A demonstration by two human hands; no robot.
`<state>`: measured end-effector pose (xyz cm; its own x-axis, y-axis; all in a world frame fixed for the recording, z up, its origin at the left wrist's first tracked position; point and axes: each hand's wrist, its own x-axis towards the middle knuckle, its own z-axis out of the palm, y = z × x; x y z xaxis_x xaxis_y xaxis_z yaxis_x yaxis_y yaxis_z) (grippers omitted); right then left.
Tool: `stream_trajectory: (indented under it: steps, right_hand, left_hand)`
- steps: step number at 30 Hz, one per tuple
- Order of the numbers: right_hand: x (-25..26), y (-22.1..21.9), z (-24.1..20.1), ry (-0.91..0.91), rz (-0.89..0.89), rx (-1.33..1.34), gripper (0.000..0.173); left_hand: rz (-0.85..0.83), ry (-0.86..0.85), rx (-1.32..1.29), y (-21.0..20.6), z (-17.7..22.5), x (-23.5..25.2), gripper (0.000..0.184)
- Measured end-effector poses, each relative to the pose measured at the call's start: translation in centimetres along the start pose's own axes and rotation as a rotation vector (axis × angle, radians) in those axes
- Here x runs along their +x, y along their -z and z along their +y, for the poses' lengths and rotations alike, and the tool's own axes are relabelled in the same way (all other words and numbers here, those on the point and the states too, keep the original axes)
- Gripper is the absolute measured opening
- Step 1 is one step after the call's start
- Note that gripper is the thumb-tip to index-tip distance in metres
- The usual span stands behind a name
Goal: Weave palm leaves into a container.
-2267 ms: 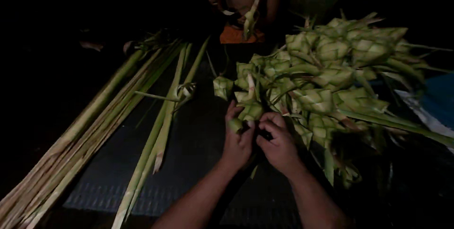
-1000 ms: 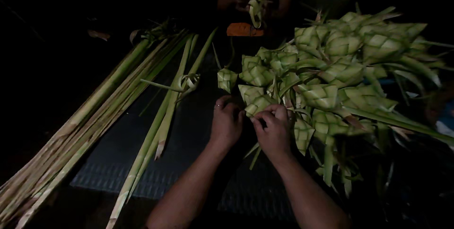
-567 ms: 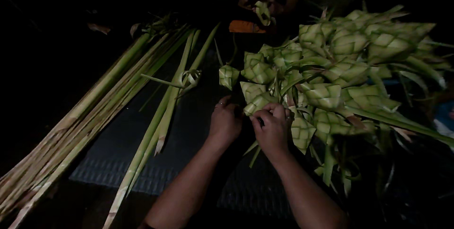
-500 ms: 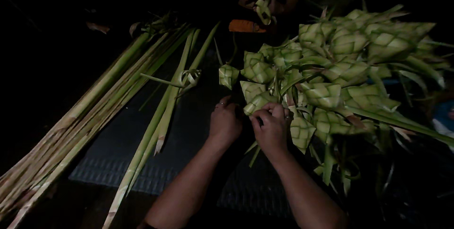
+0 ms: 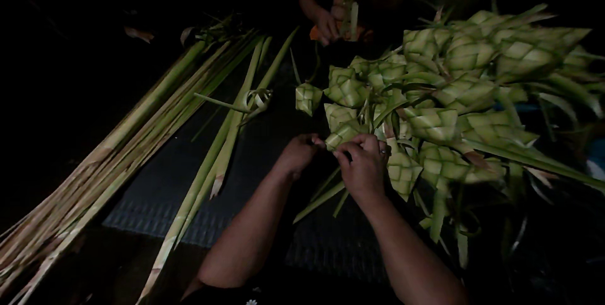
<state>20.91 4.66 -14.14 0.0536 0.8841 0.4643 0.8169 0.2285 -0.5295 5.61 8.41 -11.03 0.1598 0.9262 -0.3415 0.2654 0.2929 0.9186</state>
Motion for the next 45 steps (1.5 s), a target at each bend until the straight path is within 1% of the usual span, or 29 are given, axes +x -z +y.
stream_trajectory:
  steps: [2,4,6,11,13,14,17,20,23,26,29,32,35,38,43,45]
  right_hand:
    - [0.2,0.6,0.0,-0.017,-0.058,0.024,0.008]
    - [0.5,1.1,-0.1,-0.034,-0.118,0.041,0.008]
    - [0.6,1.4,-0.2,-0.053,-0.136,0.04,0.008]
    - [0.8,2.3,0.5,-0.069,-0.168,0.025,0.006]
    - [0.9,2.9,0.4,-0.087,-0.189,0.039,0.007]
    - [0.9,3.0,0.3,-0.09,-0.181,0.048,0.01]
    - [0.5,2.4,-0.4,-0.096,-0.158,0.09,0.025]
    - [0.5,1.9,-0.6,-0.158,-0.136,0.157,0.017]
    - [1.0,2.7,-0.3,-0.235,-0.2,0.198,0.014]
    - [1.3,3.9,0.0,-0.274,-0.257,0.208,0.013]
    - [1.3,4.1,0.4,-0.255,-0.288,0.238,0.014]
    - [1.2,3.7,-0.1,-0.276,-0.296,0.231,0.022]
    - [1.2,3.2,-0.5,-0.299,-0.255,0.225,0.019]
    - [1.2,3.1,-0.6,-0.295,-0.231,0.243,0.015]
    - [1.5,3.6,0.3,-0.289,-0.301,0.341,0.01]
    - [1.5,3.6,0.5,-0.294,-0.306,0.373,0.01]
  left_hand:
    - [0.001,-0.028,0.029,-0.1,0.1,-0.2,0.024]
    - [-0.001,-0.036,0.024,0.0,0.0,-0.2,0.033]
    - [0.004,-0.045,-0.016,0.2,-0.2,0.0,0.036]
    - [0.014,-0.076,-0.04,0.8,0.0,-0.1,0.021]
    - [0.013,-0.08,-0.047,0.8,0.1,-0.2,0.016]
    - [0.017,-0.082,-0.055,0.7,0.1,-0.2,0.015]
    - [-0.013,-0.08,-0.088,0.4,0.0,-0.2,0.014]
    - [-0.053,-0.071,-0.1,0.2,-0.1,-0.2,0.017]
    - [-0.043,-0.068,-0.129,0.4,0.0,-0.2,0.02]
    - [-0.022,-0.077,-0.128,1.0,0.2,-0.3,0.016]
    - [-0.05,-0.124,-0.098,1.3,0.3,-0.4,0.013]
    - [-0.091,-0.186,-0.103,1.2,0.1,-0.3,0.011]
    - [-0.087,-0.231,-0.05,0.8,-0.1,-0.2,0.01]
    - [-0.064,-0.226,-0.023,0.4,0.0,-0.4,0.009]
    - [-0.054,-0.164,-0.076,0.7,0.2,-0.7,0.011]
    - [-0.047,-0.171,-0.087,0.7,0.3,-0.7,0.011]
